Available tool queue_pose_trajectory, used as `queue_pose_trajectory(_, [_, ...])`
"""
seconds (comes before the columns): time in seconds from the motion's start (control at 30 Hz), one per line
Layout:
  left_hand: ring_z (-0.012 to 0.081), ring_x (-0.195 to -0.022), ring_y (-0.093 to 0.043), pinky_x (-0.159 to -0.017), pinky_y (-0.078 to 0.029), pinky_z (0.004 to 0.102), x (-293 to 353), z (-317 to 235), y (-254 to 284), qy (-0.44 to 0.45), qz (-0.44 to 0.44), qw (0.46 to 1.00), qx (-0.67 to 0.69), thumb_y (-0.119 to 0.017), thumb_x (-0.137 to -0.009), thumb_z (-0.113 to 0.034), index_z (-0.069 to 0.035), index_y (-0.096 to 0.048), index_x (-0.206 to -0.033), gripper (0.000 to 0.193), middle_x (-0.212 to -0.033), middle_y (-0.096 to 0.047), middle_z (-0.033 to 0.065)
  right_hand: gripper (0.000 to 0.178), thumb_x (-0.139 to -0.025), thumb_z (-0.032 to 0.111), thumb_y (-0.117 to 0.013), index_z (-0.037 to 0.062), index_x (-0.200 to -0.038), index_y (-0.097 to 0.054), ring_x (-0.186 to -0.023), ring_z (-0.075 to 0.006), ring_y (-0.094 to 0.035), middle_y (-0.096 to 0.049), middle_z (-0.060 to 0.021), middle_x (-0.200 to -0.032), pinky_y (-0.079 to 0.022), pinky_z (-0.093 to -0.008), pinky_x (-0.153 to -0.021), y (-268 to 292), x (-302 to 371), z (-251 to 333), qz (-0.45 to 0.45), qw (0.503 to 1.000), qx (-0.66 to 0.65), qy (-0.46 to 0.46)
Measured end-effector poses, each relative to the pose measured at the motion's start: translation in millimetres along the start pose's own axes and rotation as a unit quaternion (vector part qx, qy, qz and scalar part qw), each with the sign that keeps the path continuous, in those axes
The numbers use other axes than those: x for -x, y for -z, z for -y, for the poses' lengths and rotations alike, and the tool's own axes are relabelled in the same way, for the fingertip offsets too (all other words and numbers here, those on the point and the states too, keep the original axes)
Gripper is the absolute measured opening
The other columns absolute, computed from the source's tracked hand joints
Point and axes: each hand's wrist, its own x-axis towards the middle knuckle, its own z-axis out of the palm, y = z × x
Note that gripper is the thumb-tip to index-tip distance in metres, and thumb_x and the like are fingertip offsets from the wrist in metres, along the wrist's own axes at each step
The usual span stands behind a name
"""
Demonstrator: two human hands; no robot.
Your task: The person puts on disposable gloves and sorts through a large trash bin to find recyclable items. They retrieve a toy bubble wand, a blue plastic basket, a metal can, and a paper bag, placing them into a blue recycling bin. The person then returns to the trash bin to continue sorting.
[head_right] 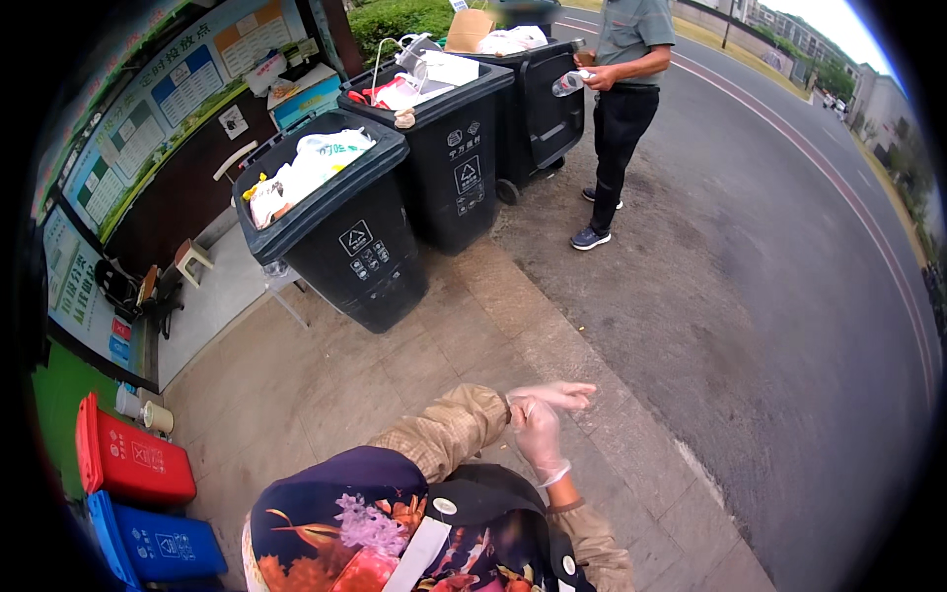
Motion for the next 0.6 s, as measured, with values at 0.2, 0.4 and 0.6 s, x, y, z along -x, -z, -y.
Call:
queue_pose_trajectory(0.2, [0.0159,-0.094,-0.060,-0.085,-0.047,0.0280,8.4,58.0,75.7,0.076,-0.005,0.997,0.032,-0.061,-0.083,-0.023,0.002,-0.057,-0.115,0.041,-0.098,-0.065,0.0084,0.005,-0.081,0.008,-0.064,0.0023,-0.082,-0.063,-0.062,-0.0182,-0.057,-0.061,-0.0082,-0.070,-0.043,-0.0279,-0.057,-25.0,-40.1,-17.9,0.099,0.992,-0.036,-0.068])
queue_pose_trajectory(0.4, [0.0165,-0.094,-0.060,-0.087,-0.047,0.0311,44.9,109.6,121.4,-0.106,0.048,0.993,-0.016,-0.063,-0.073,-0.028,0.003,-0.061,-0.105,0.044,-0.104,-0.063,0.0121,0.007,-0.079,0.016,-0.065,0.0085,-0.080,-0.065,-0.070,-0.0237,-0.060,-0.062,-0.0076,-0.075,-0.046,-0.0348,-0.072,-67.2,-74.3,-33.0,0.189,0.981,0.044,-0.006])
queue_pose_trajectory(0.6, [0.0190,-0.092,-0.059,-0.084,-0.044,0.0315,46.3,173.5,141.5,-0.225,-0.035,0.974,-0.010,-0.061,-0.075,-0.031,-0.005,-0.064,-0.100,0.037,-0.099,-0.062,0.0101,0.013,-0.081,0.021,-0.064,0.0075,-0.082,-0.066,-0.080,-0.0273,-0.060,-0.062,-0.0087,-0.083,-0.047,-0.0351,-0.074,-85.3,-107.1,-44.0,0.313,0.945,-0.004,-0.098])
